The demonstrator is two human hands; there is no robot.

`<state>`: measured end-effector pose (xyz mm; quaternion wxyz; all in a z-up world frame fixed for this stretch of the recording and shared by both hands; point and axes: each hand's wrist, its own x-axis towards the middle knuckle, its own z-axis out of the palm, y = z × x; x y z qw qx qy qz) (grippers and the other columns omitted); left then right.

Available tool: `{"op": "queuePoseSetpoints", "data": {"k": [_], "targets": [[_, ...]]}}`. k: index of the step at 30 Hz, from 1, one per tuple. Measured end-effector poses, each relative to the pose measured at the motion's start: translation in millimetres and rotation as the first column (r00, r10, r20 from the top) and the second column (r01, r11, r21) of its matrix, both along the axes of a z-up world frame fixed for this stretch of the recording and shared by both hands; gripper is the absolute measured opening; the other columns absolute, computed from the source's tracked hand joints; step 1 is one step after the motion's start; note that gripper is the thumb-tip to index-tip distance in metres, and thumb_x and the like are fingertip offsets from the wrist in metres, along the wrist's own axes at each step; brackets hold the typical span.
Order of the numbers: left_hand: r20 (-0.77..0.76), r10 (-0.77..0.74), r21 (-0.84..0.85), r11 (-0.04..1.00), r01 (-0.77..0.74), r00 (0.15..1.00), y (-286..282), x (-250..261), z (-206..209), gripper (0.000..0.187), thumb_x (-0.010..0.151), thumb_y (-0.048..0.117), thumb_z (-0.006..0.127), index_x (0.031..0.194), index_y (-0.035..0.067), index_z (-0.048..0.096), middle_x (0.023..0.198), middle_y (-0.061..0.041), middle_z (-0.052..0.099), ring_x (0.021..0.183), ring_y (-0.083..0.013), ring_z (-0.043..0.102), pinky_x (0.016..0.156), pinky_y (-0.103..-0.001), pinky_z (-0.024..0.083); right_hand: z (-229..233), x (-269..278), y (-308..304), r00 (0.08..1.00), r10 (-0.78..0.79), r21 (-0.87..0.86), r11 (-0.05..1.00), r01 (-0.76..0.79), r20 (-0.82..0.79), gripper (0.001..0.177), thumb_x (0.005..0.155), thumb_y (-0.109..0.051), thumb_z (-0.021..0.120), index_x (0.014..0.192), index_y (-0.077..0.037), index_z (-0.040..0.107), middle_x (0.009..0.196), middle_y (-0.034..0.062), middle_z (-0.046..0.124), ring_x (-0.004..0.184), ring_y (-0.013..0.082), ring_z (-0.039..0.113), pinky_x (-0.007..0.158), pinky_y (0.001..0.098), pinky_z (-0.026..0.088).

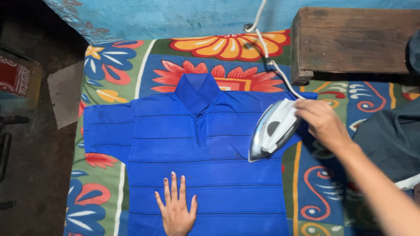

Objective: The person irons a blue striped polo shirt laid flat on a patterned bedsheet. They smooth the fabric with their hands and use a white electric iron to press the body, sleeves, and collar areas.

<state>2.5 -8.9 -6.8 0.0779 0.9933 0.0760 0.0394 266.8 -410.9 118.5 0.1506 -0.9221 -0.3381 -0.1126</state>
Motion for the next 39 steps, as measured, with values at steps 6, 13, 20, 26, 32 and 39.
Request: {"op": "queuePoseSetpoints", "data": {"k": [6, 13, 20, 26, 32, 39], "targets": [[0.073, -0.037, -0.035, 0.999, 0.040, 0.997, 7, 0, -9, 0.075, 0.086, 0.051, 0.051, 0.152, 0.017, 0.036, 0.164, -0.011, 0.024, 0.151, -0.0349, 0.020, 0.114, -0.070, 0.013, -91, -37, 82, 0.525, -0.535, 0.531, 0.161, 0.832, -0.662, 0.072, 0.083, 0.002, 0.091, 0.131, 0.000, 0.037, 0.111, 0.0154, 0.052, 0.095, 0.0187, 0.053, 0.079, 0.0288, 0.048], [0.063, -0.037, -0.068, 0.997, 0.041, 0.997, 7, -1, -11, 0.076, 0.084, 0.049, 0.056, 0.151, 0.017, 0.038, 0.163, -0.012, 0.025, 0.150, -0.0365, 0.021, 0.113, -0.071, 0.012, -119, -17, 84, 0.297, -0.153, 0.317, -0.131, 0.939, -0.942, 0.056, 0.077, 0.001, 0.069, 0.119, 0.000, 0.032, 0.089, 0.0158, 0.066, 0.062, 0.0219, 0.069, 0.050, 0.0354, 0.057], [0.036, -0.013, -0.041, 0.999, 0.014, 0.999, 4, 2, 0, 0.073, 0.088, 0.050, 0.051, 0.153, 0.020, 0.037, 0.164, -0.008, 0.024, 0.151, -0.0330, 0.020, 0.116, -0.067, 0.013, -86, 1, 47, 0.334, -0.675, -0.018, 0.457, 0.889, -0.658, 0.045, 0.094, -0.041, 0.066, 0.101, 0.003, 0.072, 0.086, 0.0258, 0.073, 0.082, 0.0398, 0.072, 0.078, 0.0486, 0.055], [-0.009, 0.005, -0.037, 0.999, -0.006, 1.000, 2, 3, 5, 0.074, 0.088, 0.052, 0.049, 0.153, 0.021, 0.034, 0.165, -0.007, 0.022, 0.152, -0.0315, 0.017, 0.116, -0.066, 0.012, -101, 1, 30, 0.511, -0.695, -0.032, 0.607, 0.794, -0.505, 0.058, 0.096, -0.052, 0.063, 0.105, 0.005, 0.071, 0.098, 0.0332, 0.070, 0.099, 0.0524, 0.067, 0.088, 0.0550, 0.051], [-0.057, 0.005, -0.028, 1.000, -0.007, 0.998, 1, 2, 3, 0.075, 0.088, 0.052, 0.048, 0.154, 0.020, 0.034, 0.165, -0.008, 0.021, 0.151, -0.0326, 0.016, 0.117, -0.066, 0.011, -111, 26, 21, 0.531, -0.722, -0.071, 0.619, 0.782, -0.443, 0.059, 0.100, -0.052, 0.062, 0.104, 0.006, 0.069, 0.102, 0.0349, 0.069, 0.099, 0.0537, 0.066, 0.088, 0.0571, 0.051], [-0.006, 0.005, -0.030, 1.000, -0.006, 1.000, 1, 4, 2, 0.074, 0.088, 0.052, 0.049, 0.153, 0.021, 0.035, 0.166, -0.007, 0.022, 0.152, -0.0322, 0.018, 0.117, -0.066, 0.012, -94, 2, 13, 0.462, -0.743, -0.092, 0.568, 0.818, -0.484, 0.057, 0.098, -0.050, 0.063, 0.107, 0.005, 0.068, 0.100, 0.0357, 0.069, 0.098, 0.0542, 0.066, 0.088, 0.0572, 0.051]]}}
